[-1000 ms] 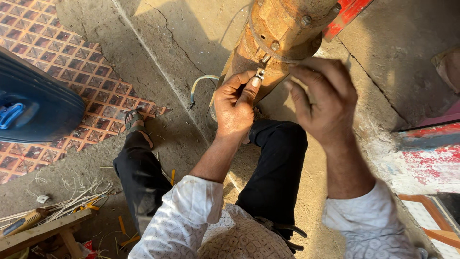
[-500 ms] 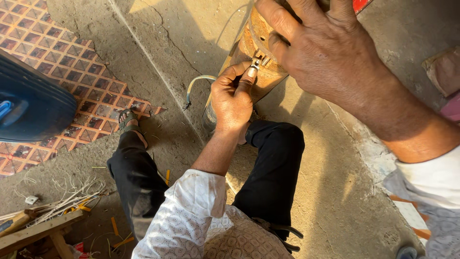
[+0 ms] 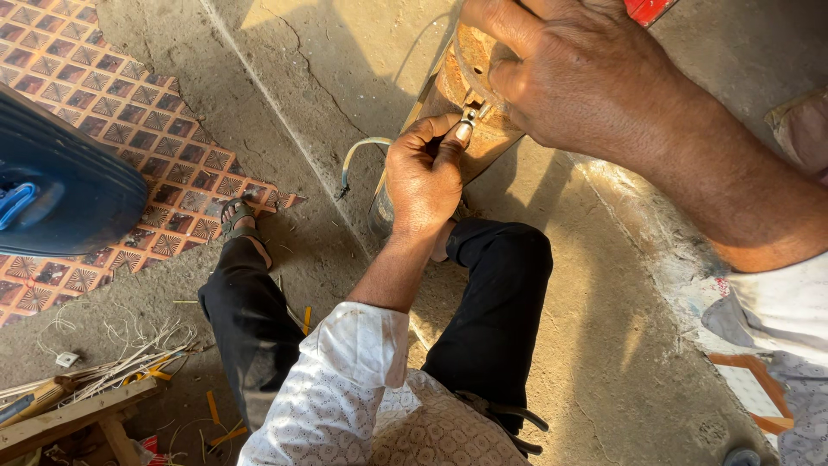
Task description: The person sits on the ground repairing a rusty cylindrical pump or motor. They fit a small metal bracket and nut onto the housing by hand, retrieve a wrench and pliers from a nearby workbench, tighten a strap clamp around the housing with pliers, and drive a screw with a screwdriver.
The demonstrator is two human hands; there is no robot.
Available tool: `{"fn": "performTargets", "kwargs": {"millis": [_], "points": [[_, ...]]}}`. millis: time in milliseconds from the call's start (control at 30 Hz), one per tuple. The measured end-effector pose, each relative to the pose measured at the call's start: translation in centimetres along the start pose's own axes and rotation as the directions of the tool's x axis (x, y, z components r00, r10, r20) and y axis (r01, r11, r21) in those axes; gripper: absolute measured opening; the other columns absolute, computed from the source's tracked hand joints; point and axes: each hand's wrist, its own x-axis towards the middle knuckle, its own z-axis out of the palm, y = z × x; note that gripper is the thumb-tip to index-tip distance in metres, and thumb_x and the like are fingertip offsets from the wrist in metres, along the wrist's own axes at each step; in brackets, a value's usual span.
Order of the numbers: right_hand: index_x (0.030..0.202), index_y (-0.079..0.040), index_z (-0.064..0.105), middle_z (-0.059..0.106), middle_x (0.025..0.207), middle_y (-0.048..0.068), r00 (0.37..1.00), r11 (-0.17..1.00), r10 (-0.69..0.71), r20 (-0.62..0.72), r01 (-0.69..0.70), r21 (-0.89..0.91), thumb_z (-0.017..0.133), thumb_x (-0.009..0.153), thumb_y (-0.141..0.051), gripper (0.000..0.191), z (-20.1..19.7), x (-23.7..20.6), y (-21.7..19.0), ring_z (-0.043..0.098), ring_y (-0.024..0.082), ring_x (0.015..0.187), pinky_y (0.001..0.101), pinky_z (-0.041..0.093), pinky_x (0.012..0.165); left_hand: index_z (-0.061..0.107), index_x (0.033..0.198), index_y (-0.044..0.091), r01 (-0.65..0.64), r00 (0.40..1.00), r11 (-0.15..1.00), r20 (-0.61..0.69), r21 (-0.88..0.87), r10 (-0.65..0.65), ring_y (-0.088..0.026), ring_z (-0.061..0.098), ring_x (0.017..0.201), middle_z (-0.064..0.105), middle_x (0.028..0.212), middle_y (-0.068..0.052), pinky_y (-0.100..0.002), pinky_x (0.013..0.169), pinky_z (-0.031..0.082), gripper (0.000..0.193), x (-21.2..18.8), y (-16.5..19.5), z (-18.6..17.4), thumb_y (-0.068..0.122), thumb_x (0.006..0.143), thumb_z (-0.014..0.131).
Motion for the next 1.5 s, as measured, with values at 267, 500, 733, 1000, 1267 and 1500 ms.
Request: {"fn": "performTargets", "kwargs": {"millis": [267, 500, 733, 1000, 1267, 1500], "points": [[0.094, -0.003, 0.08, 0.063, 0.129, 0.003, 0.998, 0.997, -0.046, -0.031, 0.048, 0.059, 0.086, 0.062, -0.025, 0.039, 0.4, 0.8, 0.8, 0.059, 0.021, 0.119, 0.0376, 0.051, 0.095, 0.076, 0.106, -0.003, -0.01, 1.0, 1.0, 0.025, -0.018, 0.011, -0.006, 0.064, 0.08, 0.074, 0.089, -0.004, -0.023, 0.073, 0.055, 0.012, 0.5, -0.1, 0.0, 0.004, 0.096, 0.073], [0.09, -0.004, 0.079, 0.063, 0.126, 0.003, 0.996, 0.996, -0.089, 0.03, 0.088, 0.013, 0.086, 0.06, -0.032, 0.042, 0.5, 1.2, 1.3, 0.059, 0.02, 0.118, 0.0354, 0.052, 0.096, 0.076, 0.107, -0.003, 0.012, 0.998, 0.999, 0.069, -0.04, -0.009, -0.006, 0.063, 0.078, 0.074, 0.089, -0.004, -0.023, 0.071, 0.054, 0.013, 1.0, -0.2, -0.1, 0.001, 0.095, 0.072], [0.083, -0.013, 0.081, 0.063, 0.135, -0.002, 0.996, 0.992, -0.079, 0.043, 0.083, -0.099, 0.08, 0.068, -0.019, 0.016, 0.1, 0.6, 1.1, 0.058, 0.015, 0.123, 0.0274, 0.051, 0.1, 0.076, 0.106, -0.003, 0.03, 0.998, 0.992, 0.054, -0.126, -0.024, -0.008, 0.063, 0.077, 0.072, 0.088, -0.004, -0.024, 0.07, 0.053, 0.012, 0.7, -0.9, 0.4, 0.001, 0.096, 0.072], [0.076, -0.006, 0.079, 0.064, 0.131, 0.003, 0.998, 0.998, -0.058, 0.029, 0.057, 0.04, 0.08, 0.068, -0.016, 0.013, 0.2, 0.7, 1.3, 0.061, 0.02, 0.121, 0.0348, 0.055, 0.098, 0.076, 0.106, -0.005, -0.001, 1.0, 0.986, 0.031, -0.165, 0.006, -0.009, 0.065, 0.083, 0.073, 0.091, -0.006, -0.024, 0.076, 0.055, 0.011, 0.6, -1.3, 0.6, -0.002, 0.096, 0.072], [0.076, -0.005, 0.079, 0.064, 0.132, 0.003, 0.997, 0.995, -0.075, -0.004, 0.075, 0.071, 0.084, 0.069, -0.018, 0.015, 0.4, 1.2, 1.6, 0.063, 0.02, 0.118, 0.0335, 0.055, 0.095, 0.076, 0.106, -0.004, -0.007, 0.999, 0.99, 0.036, -0.143, 0.012, -0.008, 0.065, 0.082, 0.073, 0.091, -0.005, -0.023, 0.075, 0.055, 0.011, 0.9, -0.9, 0.4, -0.001, 0.096, 0.072], [0.078, -0.006, 0.081, 0.063, 0.132, 0.003, 0.992, 0.986, -0.122, -0.004, 0.122, 0.111, 0.092, 0.053, -0.036, 0.041, 0.3, 1.7, 2.2, 0.059, 0.02, 0.122, 0.0335, 0.055, 0.094, 0.077, 0.105, -0.004, 0.016, 0.999, 0.995, 0.04, -0.099, -0.012, -0.007, 0.06, 0.076, 0.071, 0.087, -0.004, -0.023, 0.068, 0.051, 0.011, 1.2, -0.7, 0.4, 0.0, 0.095, 0.074]]}}
